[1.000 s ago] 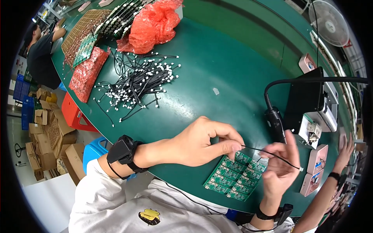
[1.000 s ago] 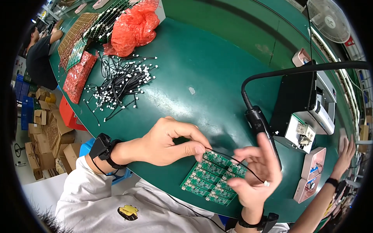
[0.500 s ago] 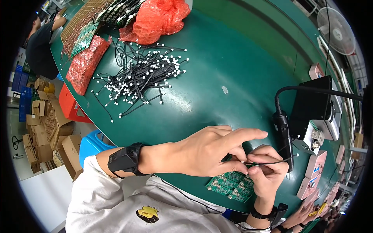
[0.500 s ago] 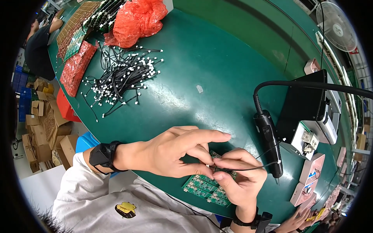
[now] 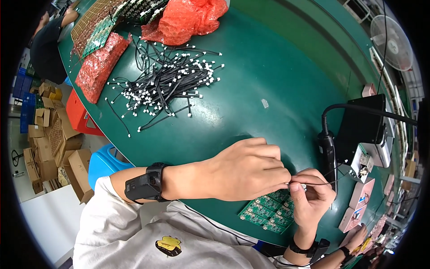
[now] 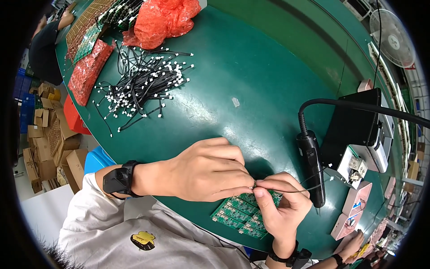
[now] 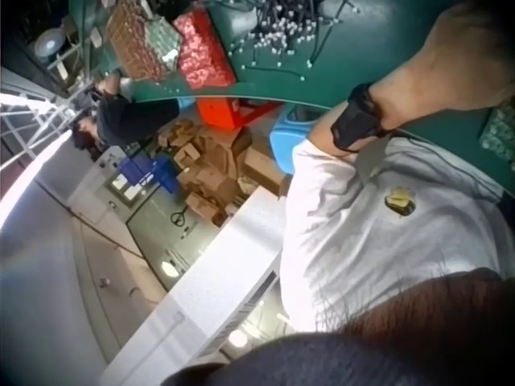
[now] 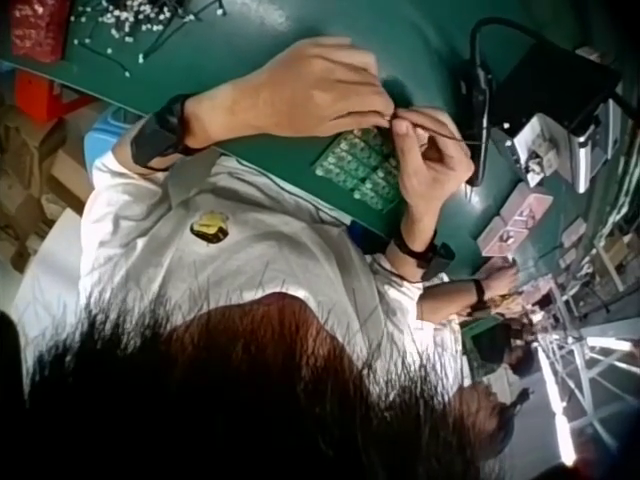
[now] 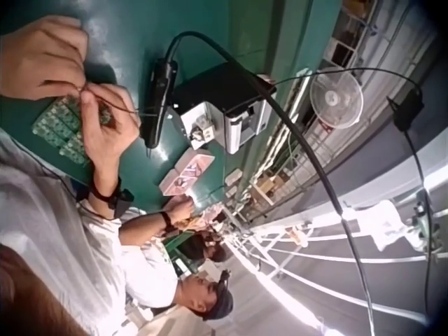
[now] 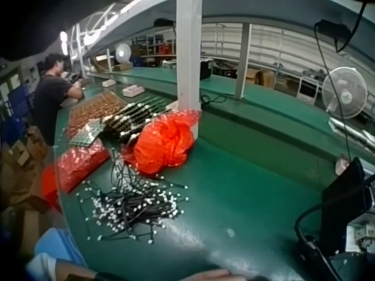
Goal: The person picks up a pink plastic case, uses a power screwdriver on the internal components, and sets it aside. They then pick up a green circuit board and insert several black wires into the connectors by hand.
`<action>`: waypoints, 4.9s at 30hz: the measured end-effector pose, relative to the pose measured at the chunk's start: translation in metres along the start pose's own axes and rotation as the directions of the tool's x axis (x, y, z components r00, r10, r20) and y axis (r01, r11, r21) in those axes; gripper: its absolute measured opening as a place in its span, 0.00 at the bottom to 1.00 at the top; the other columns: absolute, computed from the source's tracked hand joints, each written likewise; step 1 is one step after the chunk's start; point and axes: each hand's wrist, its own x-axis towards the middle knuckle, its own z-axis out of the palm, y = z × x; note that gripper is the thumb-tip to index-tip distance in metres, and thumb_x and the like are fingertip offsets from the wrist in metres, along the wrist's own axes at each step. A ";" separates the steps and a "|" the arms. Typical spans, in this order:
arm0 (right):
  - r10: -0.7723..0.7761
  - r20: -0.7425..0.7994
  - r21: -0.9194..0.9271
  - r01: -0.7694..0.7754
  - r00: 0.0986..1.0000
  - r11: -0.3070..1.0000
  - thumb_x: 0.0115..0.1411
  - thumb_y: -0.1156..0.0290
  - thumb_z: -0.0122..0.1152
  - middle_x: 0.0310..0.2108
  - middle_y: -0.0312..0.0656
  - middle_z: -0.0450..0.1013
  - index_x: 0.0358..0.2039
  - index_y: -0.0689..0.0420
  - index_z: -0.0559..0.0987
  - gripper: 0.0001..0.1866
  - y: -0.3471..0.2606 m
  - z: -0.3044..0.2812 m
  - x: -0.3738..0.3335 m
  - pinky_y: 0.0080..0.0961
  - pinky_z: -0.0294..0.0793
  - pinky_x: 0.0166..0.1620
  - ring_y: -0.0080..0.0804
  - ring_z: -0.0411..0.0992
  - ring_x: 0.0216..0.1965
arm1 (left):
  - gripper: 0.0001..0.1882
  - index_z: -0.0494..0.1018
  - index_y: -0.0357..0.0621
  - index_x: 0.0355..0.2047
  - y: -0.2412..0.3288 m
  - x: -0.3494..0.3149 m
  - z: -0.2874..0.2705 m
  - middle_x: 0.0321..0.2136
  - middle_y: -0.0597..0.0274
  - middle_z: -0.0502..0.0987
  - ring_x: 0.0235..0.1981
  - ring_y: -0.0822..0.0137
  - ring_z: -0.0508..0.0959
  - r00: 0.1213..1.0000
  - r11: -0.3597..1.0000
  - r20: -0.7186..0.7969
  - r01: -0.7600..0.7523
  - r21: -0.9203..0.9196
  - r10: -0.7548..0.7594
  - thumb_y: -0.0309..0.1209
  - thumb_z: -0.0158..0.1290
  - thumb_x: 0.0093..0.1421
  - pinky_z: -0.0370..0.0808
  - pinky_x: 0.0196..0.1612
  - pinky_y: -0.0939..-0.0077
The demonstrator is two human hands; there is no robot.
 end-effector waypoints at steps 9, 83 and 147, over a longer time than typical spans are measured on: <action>0.036 -0.005 -0.282 -0.036 0.999 0.959 0.59 0.84 0.71 0.32 0.45 0.81 0.35 0.68 0.84 0.04 -0.008 0.001 0.004 0.22 0.74 0.37 0.30 0.77 0.33 | 0.19 0.80 0.43 0.41 0.002 0.000 -0.004 0.39 0.65 0.75 0.44 0.64 0.74 0.969 0.976 0.206 0.095 0.196 -0.135 0.40 0.71 0.56 0.69 0.43 0.67; -0.136 -0.083 -0.461 0.083 0.987 0.883 0.52 0.73 0.78 0.27 0.35 0.73 0.30 0.56 0.83 0.09 0.032 0.005 -0.023 0.34 0.64 0.45 0.36 0.72 0.34 | 0.08 0.85 0.33 0.40 0.004 0.003 -0.163 0.28 0.58 0.83 0.33 0.70 0.80 0.698 0.553 -0.544 0.709 0.437 -0.465 0.25 0.67 0.63 0.75 0.39 0.75; -0.047 0.061 -0.530 0.073 0.997 0.845 0.50 0.87 0.74 0.32 0.42 0.82 0.30 0.60 0.81 0.11 0.011 -0.038 -0.066 0.30 0.77 0.39 0.39 0.78 0.33 | 0.52 0.67 0.45 0.68 0.019 0.011 -0.008 0.68 0.46 0.61 0.64 0.45 0.64 0.839 0.957 0.486 0.132 0.257 -0.246 0.51 0.76 0.46 0.62 0.63 0.46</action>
